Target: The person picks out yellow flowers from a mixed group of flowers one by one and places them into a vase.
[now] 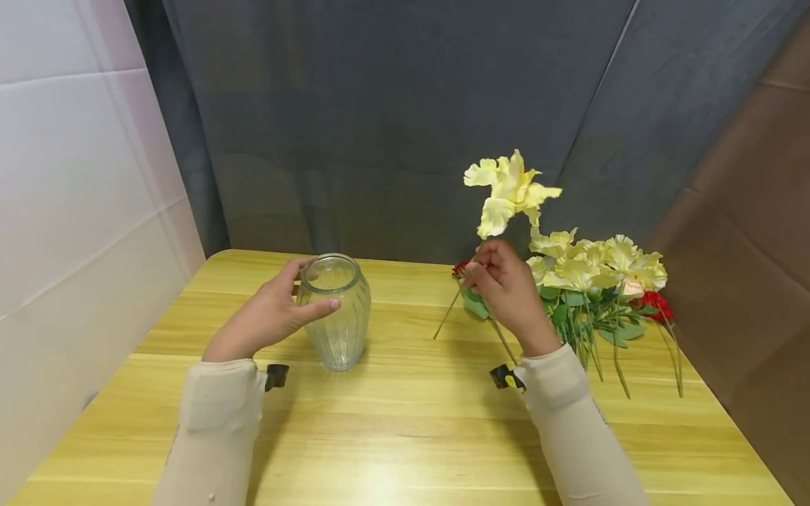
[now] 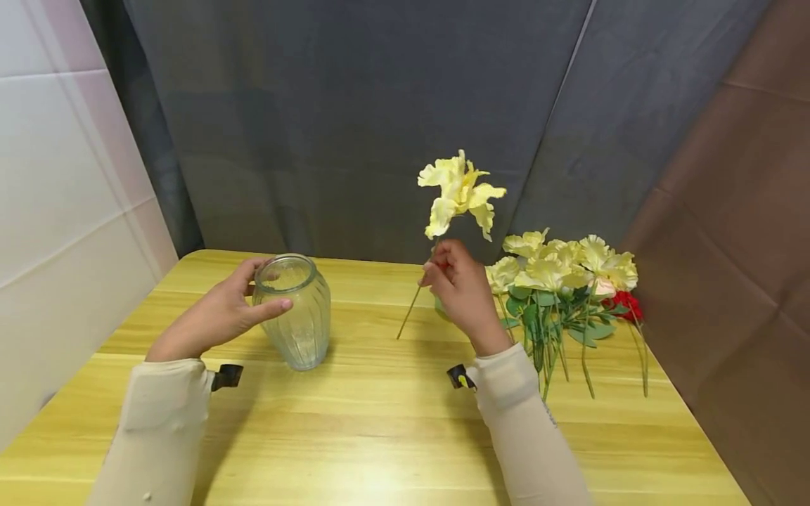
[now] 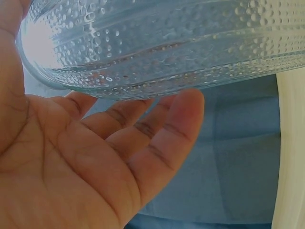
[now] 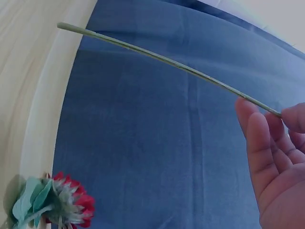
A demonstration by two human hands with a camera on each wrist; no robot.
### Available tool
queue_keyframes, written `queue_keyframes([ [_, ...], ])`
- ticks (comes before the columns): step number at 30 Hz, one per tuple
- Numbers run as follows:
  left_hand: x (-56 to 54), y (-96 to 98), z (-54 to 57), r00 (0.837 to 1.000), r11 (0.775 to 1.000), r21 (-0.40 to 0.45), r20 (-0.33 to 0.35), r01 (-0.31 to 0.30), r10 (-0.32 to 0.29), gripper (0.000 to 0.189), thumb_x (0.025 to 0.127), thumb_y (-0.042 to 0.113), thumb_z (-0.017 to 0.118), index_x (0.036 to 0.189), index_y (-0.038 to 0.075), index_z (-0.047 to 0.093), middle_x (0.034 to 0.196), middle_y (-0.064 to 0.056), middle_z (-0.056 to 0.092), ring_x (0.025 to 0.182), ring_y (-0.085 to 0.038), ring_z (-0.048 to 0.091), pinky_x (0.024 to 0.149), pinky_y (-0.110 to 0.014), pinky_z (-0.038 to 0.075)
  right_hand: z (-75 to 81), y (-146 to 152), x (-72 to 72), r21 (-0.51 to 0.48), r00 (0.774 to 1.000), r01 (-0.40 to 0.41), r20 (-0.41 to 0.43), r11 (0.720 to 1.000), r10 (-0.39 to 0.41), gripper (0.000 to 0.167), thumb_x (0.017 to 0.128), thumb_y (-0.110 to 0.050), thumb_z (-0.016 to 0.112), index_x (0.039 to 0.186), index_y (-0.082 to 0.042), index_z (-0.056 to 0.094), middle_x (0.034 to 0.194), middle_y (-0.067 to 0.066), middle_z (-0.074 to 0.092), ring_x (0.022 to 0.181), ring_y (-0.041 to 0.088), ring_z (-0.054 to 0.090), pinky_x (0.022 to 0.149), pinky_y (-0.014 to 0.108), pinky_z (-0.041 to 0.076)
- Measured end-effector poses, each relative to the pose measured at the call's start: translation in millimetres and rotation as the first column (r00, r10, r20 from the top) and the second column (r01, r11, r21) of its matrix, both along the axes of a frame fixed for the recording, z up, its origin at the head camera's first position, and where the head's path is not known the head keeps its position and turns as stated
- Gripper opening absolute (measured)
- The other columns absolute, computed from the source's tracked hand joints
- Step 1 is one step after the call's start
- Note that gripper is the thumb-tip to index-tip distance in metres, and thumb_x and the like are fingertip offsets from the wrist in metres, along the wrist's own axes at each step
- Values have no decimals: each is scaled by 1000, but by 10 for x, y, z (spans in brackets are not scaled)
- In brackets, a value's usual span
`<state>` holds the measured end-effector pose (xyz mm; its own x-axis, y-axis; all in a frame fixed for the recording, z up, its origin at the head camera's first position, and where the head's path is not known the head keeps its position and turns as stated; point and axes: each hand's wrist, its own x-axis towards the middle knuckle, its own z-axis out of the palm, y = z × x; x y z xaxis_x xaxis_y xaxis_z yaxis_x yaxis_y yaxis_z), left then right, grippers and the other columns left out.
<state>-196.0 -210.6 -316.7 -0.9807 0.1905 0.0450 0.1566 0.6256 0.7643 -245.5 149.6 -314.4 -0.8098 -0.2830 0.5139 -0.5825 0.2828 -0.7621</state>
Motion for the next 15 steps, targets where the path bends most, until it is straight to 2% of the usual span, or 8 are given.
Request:
queue_keyframes([
  [4,5,-10,3,1000,1000,8,-1,3,-3,96,81,67,69,151,15,28,148,-11,41,136,-40,38,99,-60,42,28,-43,58,-75,1000,-4,-20,997,2,21,103,-14,56,112,2,46,99,21,62,86,36,67,71,31,57],
  [8,4,-21,11,1000,1000,7,-13,6,-6,95,81,68,69,150,16,29,147,-11,42,136,-40,39,99,-59,42,50,-103,93,-178,998,10,-57,984,-20,21,102,-9,56,113,5,45,98,16,62,84,26,68,71,33,57],
  [15,4,-23,14,1000,1000,9,-6,6,-6,96,80,70,68,151,18,28,147,-11,42,135,-40,39,99,-59,42,78,-208,108,-375,984,20,-155,927,-84,15,101,-7,57,108,1,47,95,18,61,81,25,70,67,32,57],
])
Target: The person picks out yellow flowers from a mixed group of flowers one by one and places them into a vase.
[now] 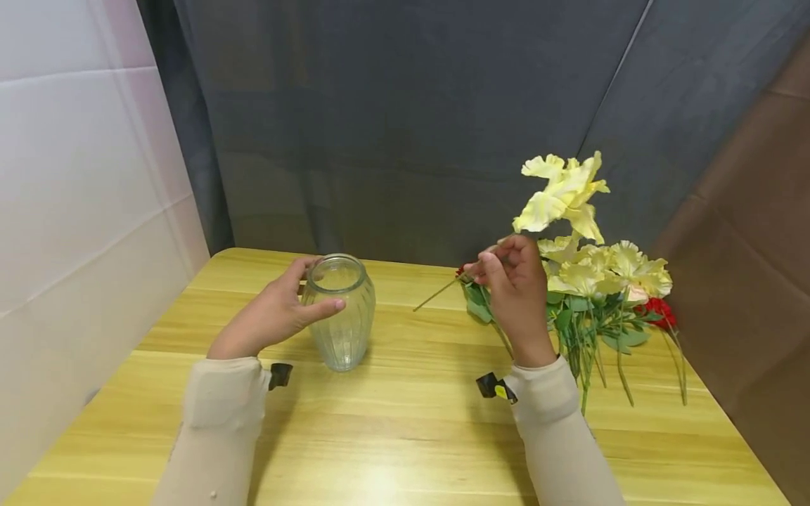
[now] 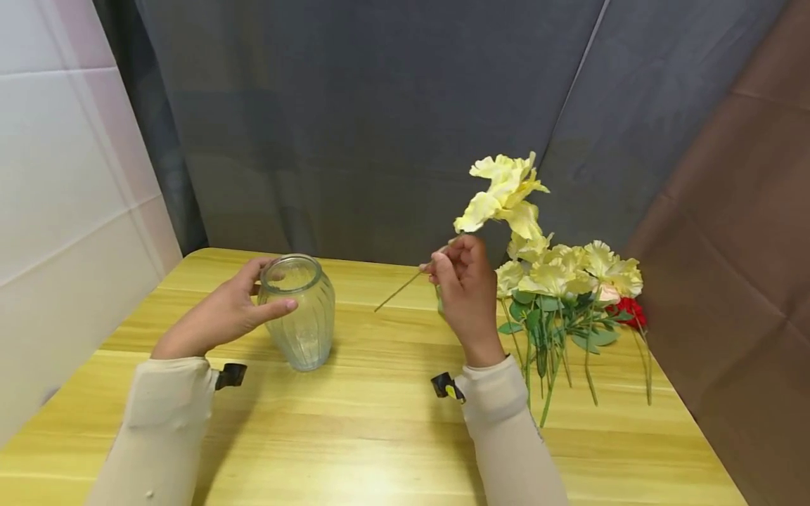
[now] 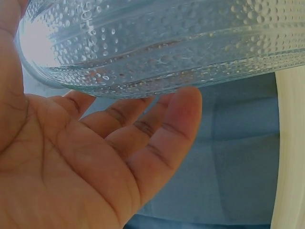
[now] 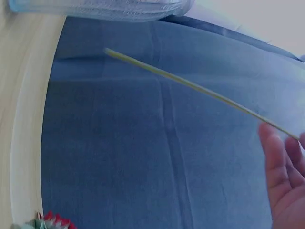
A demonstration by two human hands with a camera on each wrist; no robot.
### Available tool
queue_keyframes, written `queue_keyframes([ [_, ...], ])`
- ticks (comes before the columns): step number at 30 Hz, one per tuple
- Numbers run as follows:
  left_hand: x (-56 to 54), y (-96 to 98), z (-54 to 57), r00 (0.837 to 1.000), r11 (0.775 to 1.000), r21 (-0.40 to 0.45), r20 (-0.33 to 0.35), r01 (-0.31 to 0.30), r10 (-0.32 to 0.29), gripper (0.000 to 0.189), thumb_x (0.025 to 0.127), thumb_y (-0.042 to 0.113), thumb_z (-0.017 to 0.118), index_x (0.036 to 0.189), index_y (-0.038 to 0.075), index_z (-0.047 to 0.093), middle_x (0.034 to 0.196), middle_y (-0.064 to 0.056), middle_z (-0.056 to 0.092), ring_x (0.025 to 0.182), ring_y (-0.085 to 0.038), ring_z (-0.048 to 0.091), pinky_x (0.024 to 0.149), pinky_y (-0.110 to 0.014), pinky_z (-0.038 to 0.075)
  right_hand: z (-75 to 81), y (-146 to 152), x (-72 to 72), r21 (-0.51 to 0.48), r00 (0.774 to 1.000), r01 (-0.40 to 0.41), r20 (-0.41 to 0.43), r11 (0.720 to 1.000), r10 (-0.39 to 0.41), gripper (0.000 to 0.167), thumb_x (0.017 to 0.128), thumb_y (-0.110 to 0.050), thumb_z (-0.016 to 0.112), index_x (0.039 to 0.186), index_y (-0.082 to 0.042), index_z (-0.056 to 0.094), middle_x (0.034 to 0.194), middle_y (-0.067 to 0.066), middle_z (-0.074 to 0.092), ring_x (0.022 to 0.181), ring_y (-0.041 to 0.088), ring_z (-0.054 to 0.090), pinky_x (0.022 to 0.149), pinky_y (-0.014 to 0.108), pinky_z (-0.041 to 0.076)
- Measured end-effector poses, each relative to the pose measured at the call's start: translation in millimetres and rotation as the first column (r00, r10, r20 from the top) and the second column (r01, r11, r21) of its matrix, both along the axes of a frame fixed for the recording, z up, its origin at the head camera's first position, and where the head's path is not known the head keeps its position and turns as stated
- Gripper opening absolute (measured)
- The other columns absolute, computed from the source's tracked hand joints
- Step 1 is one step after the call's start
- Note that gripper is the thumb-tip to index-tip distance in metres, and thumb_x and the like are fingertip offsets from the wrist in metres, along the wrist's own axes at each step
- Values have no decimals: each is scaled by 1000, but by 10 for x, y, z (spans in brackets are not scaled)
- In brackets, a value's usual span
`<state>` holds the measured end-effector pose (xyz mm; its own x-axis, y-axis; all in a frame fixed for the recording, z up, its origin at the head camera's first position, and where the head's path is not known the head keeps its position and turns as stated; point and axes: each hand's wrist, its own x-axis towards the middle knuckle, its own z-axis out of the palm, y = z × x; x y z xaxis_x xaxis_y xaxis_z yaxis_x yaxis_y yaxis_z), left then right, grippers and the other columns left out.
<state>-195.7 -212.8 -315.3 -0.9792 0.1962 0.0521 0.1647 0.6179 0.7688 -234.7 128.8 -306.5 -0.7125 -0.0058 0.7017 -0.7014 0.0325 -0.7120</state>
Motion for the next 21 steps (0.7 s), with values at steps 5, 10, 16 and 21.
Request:
queue_keyframes([
  [5,-11,12,0,1000,1000,-5,2,-1,1,97,80,69,68,151,17,27,147,-12,42,135,-40,39,99,-59,42,36,-34,46,-170,998,24,-53,985,-33,16,100,-7,60,108,-1,48,96,19,59,82,27,71,66,30,57],
  [10,-18,3,-10,1000,1000,-5,-1,0,0,97,81,69,68,151,17,27,147,-11,42,135,-40,39,99,-59,42,67,-53,98,-249,997,27,-58,968,-43,15,99,-7,60,108,1,49,97,23,59,82,30,71,66,33,58],
  [16,-13,-2,-16,1000,1000,-3,8,-4,4,97,80,70,68,151,18,27,147,-11,42,135,-40,39,99,-60,42,77,-102,154,-327,997,-6,-76,945,-20,16,99,-4,59,109,1,47,98,22,59,81,33,71,65,32,58],
  [21,-9,11,8,1000,1000,-20,-7,-1,1,96,81,69,67,151,18,27,148,-13,42,135,-41,40,99,-60,42,92,-149,195,-422,993,-42,-117,905,-8,18,99,-1,58,110,3,45,98,26,56,79,36,70,63,32,57],
])
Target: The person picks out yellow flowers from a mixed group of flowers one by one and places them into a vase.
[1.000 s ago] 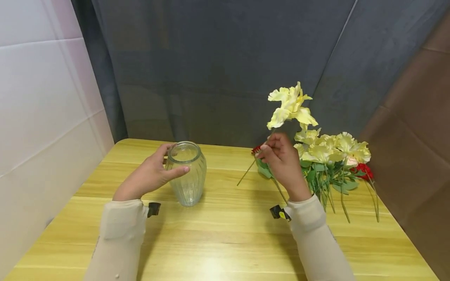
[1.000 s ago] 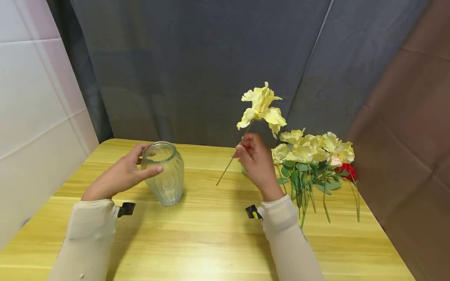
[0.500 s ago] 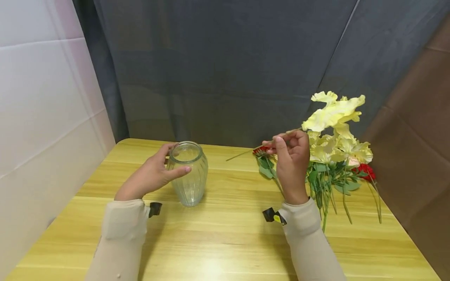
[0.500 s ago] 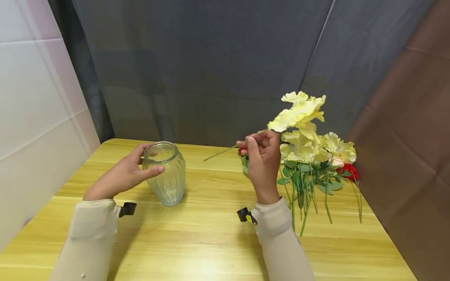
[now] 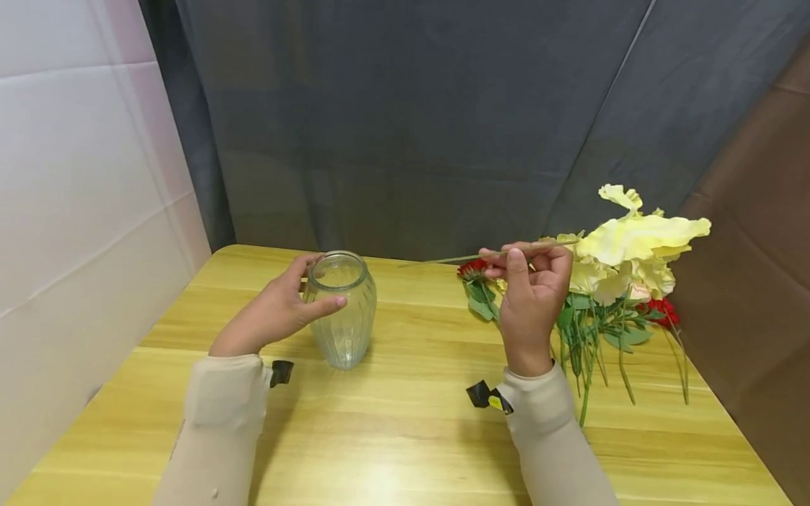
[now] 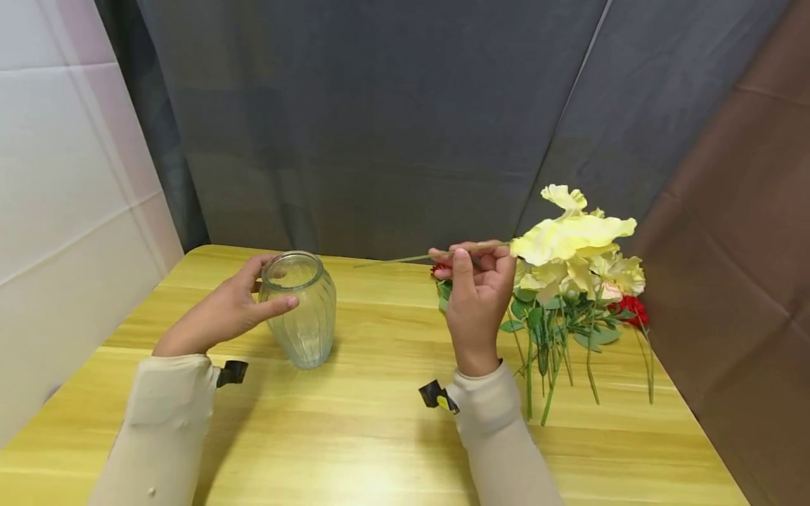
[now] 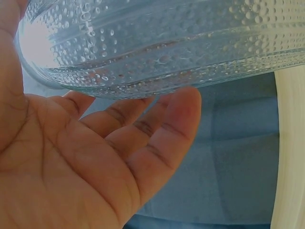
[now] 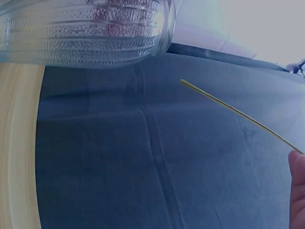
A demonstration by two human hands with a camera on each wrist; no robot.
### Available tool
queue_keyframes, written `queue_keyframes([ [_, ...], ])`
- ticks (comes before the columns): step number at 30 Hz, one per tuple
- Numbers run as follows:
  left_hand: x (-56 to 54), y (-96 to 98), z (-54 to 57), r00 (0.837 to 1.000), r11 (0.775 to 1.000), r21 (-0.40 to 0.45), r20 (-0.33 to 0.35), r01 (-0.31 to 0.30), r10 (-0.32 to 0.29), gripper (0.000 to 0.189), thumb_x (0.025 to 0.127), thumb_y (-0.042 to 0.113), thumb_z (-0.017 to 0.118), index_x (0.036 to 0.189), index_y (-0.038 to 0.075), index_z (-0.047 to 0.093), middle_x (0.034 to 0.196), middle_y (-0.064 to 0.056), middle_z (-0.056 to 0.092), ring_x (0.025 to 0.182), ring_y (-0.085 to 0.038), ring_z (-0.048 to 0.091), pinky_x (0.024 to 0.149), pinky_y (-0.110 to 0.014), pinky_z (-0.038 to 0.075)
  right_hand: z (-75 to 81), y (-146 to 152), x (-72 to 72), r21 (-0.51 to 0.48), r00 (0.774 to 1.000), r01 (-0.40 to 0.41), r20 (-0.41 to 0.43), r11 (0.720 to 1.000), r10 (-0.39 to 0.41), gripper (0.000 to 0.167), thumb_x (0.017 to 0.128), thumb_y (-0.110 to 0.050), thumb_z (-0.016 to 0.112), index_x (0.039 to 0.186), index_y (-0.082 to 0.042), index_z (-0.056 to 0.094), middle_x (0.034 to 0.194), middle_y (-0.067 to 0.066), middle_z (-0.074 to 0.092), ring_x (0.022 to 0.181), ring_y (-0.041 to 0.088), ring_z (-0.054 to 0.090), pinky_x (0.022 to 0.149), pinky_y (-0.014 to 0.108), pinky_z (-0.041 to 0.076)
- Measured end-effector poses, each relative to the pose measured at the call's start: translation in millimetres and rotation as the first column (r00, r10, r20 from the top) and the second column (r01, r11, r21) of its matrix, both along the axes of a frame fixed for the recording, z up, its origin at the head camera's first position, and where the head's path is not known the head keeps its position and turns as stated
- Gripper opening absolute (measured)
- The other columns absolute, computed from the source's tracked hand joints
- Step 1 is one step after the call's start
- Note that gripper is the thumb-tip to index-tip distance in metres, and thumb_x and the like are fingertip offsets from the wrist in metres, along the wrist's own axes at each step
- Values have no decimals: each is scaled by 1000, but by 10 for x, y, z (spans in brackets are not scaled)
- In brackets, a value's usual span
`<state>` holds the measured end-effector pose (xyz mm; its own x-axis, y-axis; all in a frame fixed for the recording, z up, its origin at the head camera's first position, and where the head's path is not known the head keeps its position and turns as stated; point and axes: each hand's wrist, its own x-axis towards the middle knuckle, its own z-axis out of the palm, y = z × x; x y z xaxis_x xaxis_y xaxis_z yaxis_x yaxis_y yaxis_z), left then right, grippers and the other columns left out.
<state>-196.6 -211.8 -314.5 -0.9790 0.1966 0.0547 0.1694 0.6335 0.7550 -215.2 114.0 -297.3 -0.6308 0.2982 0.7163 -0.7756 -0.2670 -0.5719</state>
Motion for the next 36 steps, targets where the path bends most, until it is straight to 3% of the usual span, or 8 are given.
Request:
queue_keyframes([
  [6,82,10,84,1000,1000,-5,4,-13,13,100,80,72,67,153,17,25,149,-14,41,135,-41,39,100,-61,40,46,-50,83,-34,1000,-1,-1,999,1,18,99,-1,58,109,3,45,96,26,56,79,37,70,61,33,57],
  [17,71,20,90,1000,1000,-20,-5,-7,6,100,80,72,66,153,15,25,149,-14,41,135,-41,39,101,-61,40,4,-162,66,-179,1000,-18,-12,984,16,22,98,0,59,109,4,41,93,24,57,78,39,70,59,34,57],
  [24,87,17,100,1000,999,-37,-23,8,-9,100,80,68,70,152,16,26,144,-14,44,129,-41,45,97,-59,44,-25,-190,55,-158,999,-34,25,987,38,22,98,-2,60,110,3,41,93,21,58,81,38,70,60,33,57],
  [30,94,31,88,998,999,-35,-45,33,-34,97,77,66,74,149,19,30,138,-10,46,119,-34,53,94,-53,47,-45,-198,53,-125,998,-43,46,991,49,22,99,-4,59,110,2,42,93,22,57,80,37,71,61,33,57],
  [36,90,84,69,999,999,-27,-38,26,-27,98,74,69,75,145,16,33,136,-8,47,117,-33,52,92,-50,47,-56,-201,60,-93,998,-40,53,995,45,25,99,-5,60,112,5,40,94,24,57,79,37,71,61,33,57],
])
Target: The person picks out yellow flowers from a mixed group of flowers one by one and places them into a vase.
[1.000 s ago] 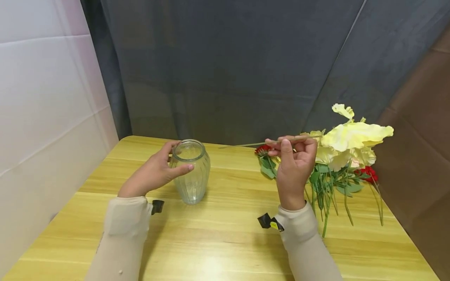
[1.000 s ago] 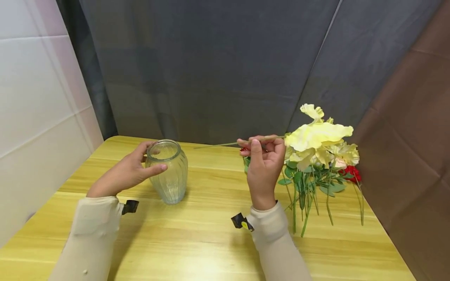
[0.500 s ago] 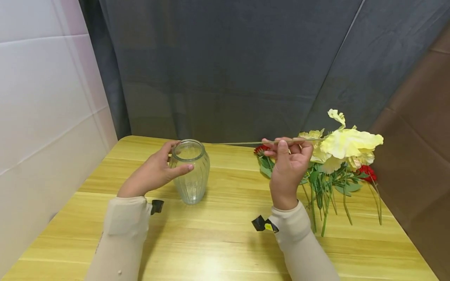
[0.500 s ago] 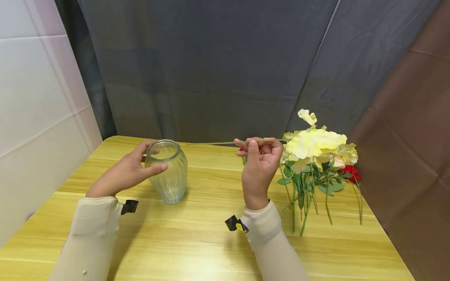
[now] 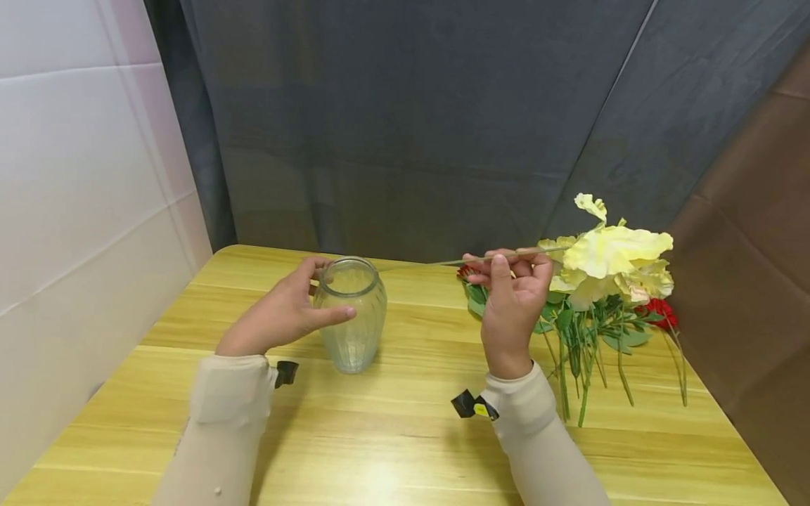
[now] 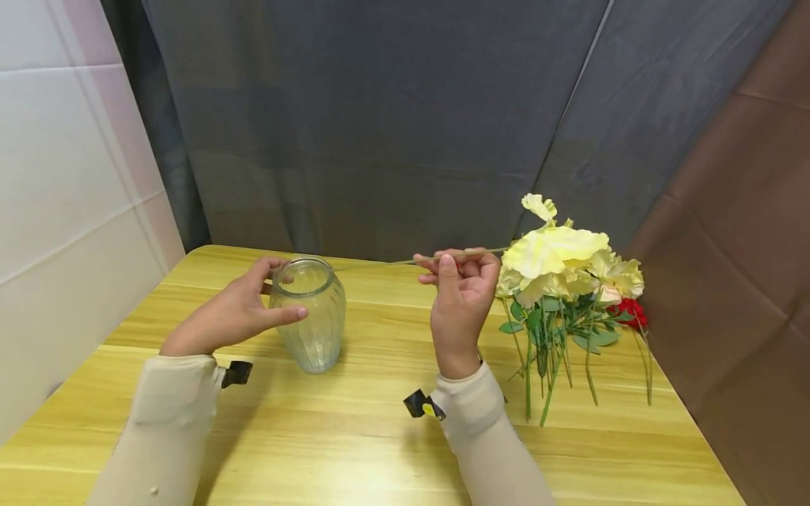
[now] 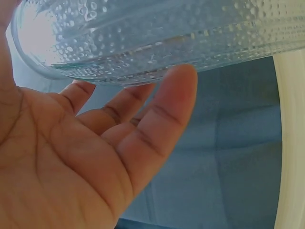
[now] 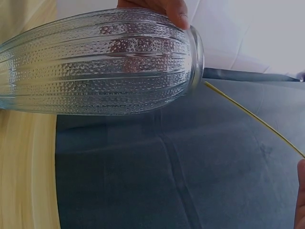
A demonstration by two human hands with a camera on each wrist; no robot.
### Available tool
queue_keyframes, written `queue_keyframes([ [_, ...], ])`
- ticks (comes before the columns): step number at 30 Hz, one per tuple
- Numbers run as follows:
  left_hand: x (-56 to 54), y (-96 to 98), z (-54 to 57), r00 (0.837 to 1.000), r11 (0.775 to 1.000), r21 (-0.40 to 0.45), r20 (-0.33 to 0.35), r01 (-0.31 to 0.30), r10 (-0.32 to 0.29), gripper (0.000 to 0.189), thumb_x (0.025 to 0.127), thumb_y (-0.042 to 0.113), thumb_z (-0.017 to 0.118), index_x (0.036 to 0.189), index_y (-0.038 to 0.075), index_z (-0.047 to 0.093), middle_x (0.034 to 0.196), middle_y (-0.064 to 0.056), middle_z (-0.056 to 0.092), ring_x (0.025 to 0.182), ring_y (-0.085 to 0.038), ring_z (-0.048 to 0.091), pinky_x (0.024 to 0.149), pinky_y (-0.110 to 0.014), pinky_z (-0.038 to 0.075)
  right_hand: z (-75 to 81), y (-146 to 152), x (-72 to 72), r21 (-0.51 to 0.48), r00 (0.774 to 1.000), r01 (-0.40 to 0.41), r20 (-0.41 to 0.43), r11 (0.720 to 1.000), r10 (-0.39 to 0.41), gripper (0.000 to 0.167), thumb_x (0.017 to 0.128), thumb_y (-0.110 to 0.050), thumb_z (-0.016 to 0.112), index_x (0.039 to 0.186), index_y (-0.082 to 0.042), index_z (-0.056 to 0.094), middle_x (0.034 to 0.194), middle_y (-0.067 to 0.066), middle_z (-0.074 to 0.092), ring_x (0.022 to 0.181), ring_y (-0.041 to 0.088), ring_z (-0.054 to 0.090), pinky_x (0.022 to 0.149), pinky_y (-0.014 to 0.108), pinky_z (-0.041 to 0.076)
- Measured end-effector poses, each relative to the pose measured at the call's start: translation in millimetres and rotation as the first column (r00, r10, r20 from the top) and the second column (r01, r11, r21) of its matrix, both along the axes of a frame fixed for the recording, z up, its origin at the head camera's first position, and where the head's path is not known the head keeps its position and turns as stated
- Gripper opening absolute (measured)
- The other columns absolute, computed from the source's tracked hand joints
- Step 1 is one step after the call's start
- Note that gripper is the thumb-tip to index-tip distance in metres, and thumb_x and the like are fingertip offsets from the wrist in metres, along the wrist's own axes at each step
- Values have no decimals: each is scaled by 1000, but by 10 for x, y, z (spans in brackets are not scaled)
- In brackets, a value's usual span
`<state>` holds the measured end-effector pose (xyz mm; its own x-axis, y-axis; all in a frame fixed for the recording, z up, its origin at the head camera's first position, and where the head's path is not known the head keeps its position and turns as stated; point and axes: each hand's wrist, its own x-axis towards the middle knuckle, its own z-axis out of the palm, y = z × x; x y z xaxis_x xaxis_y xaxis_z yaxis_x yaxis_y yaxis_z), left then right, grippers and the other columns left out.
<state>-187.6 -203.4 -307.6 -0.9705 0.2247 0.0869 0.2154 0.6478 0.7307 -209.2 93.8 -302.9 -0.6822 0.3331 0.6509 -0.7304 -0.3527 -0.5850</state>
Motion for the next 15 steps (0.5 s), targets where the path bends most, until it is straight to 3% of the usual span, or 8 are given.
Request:
queue_keyframes([
  [7,-7,121,-4,1000,999,35,-9,5,-5,97,73,67,77,143,15,35,134,-6,49,118,-32,52,90,-48,49,5,31,21,16,1000,6,-6,1000,-6,28,99,-5,59,113,8,39,95,28,56,81,37,71,62,33,57],
  [15,75,225,-51,999,999,34,-47,-24,25,96,77,68,73,146,14,33,139,-6,46,124,-34,46,95,-54,45,-18,23,23,5,999,-33,-3,999,33,23,99,-1,59,112,4,40,95,19,59,80,34,71,63,32,58],
])
